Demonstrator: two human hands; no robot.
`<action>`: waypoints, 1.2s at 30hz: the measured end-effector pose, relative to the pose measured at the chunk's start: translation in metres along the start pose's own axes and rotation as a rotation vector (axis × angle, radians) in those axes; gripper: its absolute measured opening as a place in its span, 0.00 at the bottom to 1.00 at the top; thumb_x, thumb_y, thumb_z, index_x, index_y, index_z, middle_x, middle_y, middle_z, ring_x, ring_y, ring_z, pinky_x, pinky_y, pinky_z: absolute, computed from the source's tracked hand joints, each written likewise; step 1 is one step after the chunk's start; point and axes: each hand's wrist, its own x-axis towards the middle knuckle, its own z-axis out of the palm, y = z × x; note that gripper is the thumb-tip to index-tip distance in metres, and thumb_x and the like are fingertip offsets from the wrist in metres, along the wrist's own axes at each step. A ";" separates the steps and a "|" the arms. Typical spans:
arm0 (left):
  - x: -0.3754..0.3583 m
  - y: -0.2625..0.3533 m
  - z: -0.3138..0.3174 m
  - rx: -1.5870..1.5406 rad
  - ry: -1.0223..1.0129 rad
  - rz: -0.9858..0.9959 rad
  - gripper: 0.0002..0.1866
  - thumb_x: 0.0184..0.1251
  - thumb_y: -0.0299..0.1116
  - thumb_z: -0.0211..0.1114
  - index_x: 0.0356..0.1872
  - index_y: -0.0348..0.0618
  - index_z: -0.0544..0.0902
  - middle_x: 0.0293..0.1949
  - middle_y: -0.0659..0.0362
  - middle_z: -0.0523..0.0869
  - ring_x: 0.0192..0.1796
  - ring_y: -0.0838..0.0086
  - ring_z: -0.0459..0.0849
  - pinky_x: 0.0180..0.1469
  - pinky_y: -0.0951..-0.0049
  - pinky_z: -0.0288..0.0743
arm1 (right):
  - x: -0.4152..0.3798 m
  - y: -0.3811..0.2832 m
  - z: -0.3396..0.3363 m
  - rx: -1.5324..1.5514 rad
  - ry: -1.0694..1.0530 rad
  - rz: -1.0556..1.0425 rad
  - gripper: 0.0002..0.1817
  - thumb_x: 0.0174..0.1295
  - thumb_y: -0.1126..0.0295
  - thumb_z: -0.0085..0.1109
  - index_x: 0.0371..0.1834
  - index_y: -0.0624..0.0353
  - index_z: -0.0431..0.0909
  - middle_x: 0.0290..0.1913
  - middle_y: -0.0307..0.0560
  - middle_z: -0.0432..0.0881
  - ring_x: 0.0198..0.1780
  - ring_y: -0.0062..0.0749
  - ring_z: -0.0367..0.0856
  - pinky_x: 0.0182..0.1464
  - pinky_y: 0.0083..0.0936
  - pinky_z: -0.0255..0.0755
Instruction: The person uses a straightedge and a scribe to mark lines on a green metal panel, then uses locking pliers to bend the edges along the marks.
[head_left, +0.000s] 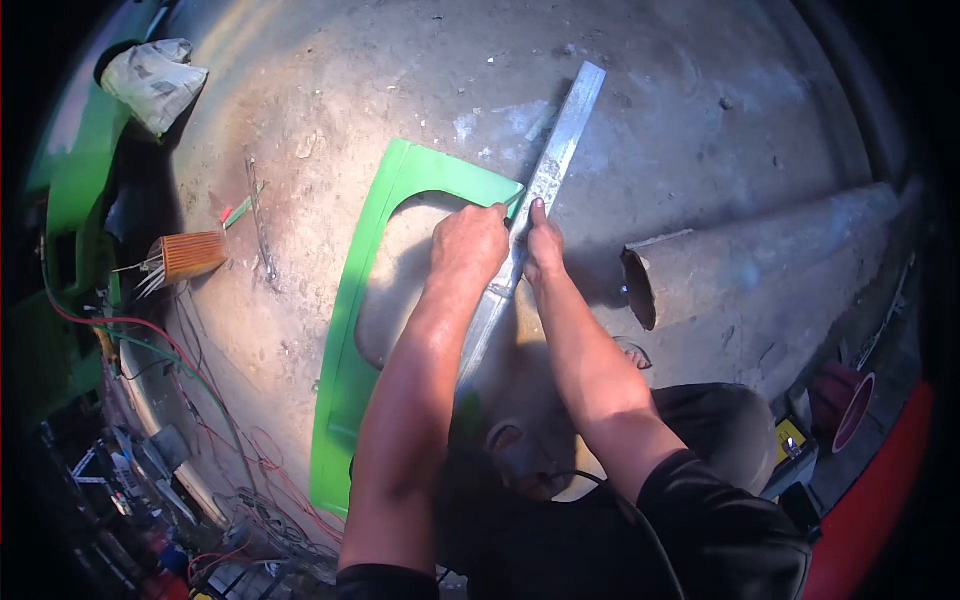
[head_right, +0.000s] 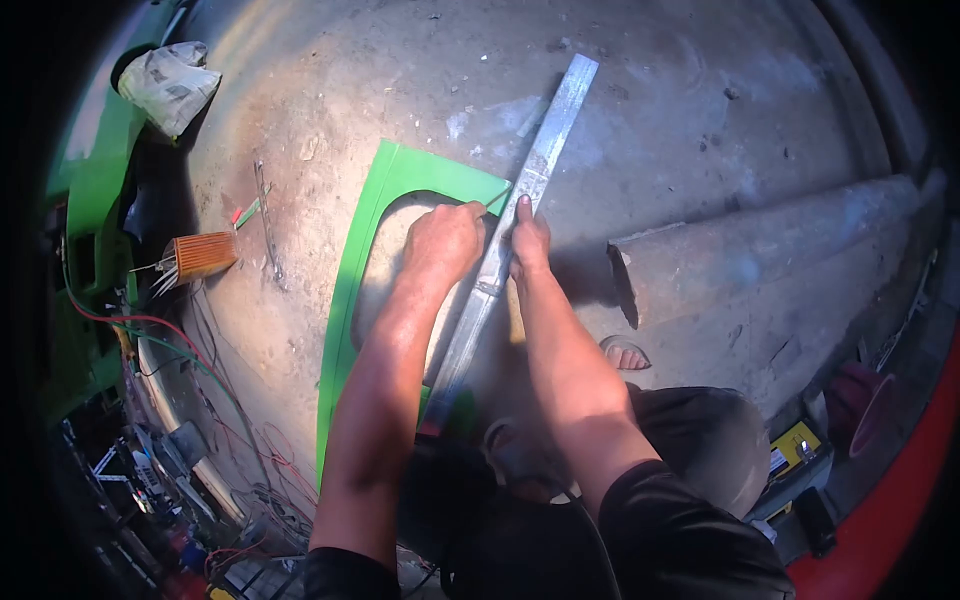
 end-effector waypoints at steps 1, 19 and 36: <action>-0.004 -0.001 0.000 0.002 -0.002 -0.003 0.15 0.70 0.34 0.58 0.51 0.44 0.87 0.37 0.41 0.89 0.44 0.48 0.89 0.50 0.51 0.82 | 0.000 0.002 -0.001 0.001 -0.001 0.004 0.26 0.77 0.52 0.52 0.61 0.67 0.74 0.48 0.48 0.82 0.44 0.33 0.78 0.49 0.36 0.75; -0.127 -0.079 0.073 -0.209 0.077 -0.241 0.21 0.73 0.36 0.57 0.66 0.50 0.77 0.48 0.41 0.86 0.48 0.44 0.86 0.52 0.47 0.79 | -0.016 0.007 -0.019 -0.082 -0.073 -0.026 0.44 0.70 0.39 0.56 0.76 0.65 0.61 0.74 0.55 0.66 0.75 0.43 0.63 0.76 0.39 0.55; -0.233 -0.020 0.034 -0.496 0.035 -0.384 0.27 0.70 0.33 0.62 0.70 0.46 0.73 0.58 0.44 0.76 0.61 0.49 0.77 0.62 0.54 0.74 | -0.204 -0.039 -0.073 -0.647 -0.077 0.185 0.52 0.68 0.29 0.46 0.81 0.61 0.51 0.72 0.63 0.67 0.67 0.59 0.72 0.66 0.53 0.66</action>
